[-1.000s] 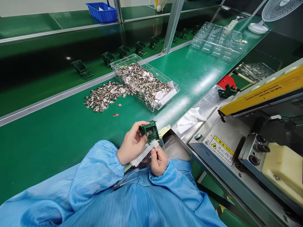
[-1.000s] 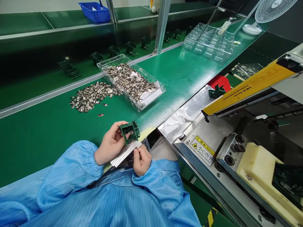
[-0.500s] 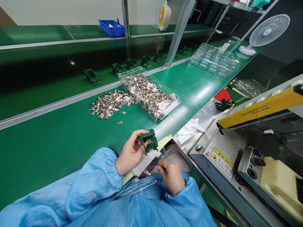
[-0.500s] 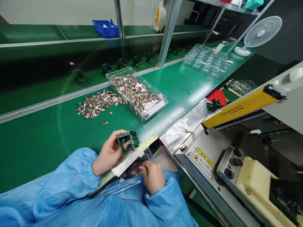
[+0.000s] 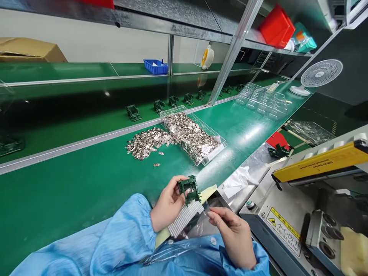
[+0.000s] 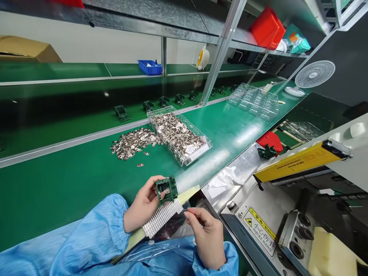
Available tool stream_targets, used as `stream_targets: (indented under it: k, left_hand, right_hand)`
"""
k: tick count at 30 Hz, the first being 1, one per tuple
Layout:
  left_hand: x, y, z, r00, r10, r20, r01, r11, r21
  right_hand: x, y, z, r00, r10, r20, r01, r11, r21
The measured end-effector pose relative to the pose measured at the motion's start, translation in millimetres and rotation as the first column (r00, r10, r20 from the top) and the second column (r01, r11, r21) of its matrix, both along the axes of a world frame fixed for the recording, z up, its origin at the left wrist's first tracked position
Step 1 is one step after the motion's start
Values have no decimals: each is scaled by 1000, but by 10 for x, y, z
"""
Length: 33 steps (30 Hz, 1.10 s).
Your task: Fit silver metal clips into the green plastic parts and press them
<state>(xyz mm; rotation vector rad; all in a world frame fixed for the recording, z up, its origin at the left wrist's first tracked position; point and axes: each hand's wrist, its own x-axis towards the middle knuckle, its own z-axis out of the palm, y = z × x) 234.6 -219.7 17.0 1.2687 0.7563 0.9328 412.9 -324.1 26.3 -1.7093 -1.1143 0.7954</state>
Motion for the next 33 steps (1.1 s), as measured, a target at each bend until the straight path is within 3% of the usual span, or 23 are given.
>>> stream_targets:
  k: [5,8,12,16,20,25,28,33]
  left_hand:
    - [26,22,0,996,76,55,-75,997,-27]
    - [-7,9,13,985,167,33,-165,985,-53]
    - [19,80,172,964,265,-37,-261,962,82]
    - [141,116,244,980,191,-56,-185,978,98]
    - [85,11,82,993,98,-61,-96,995,32]
    - [-8,32,-39,994,107,23,-107,994,24]
    - [-21,22,-25,996,93,-11,-92,993,76]
    - [-63,-41,-16,985,119,-121,-90,971,224]
  right_hand:
    - [57,53,32,998,4,-65,0,999,49]
    - [57,33,90,997,-60,-46,63,996,58]
    - [46,118,274,987,-147,63,140,984,107]
    - [7,220,361,969,-246,27,242,964,107]
    - [-60,142,271,976,-190,-105,197,978,66]
    - [-92,182,280,976,-205,-77,217,947,236]
    - [-155,260,292,985,-166,-41,171,935,311]
    - [-304,322,161,988,-142,-63,154,944,292]
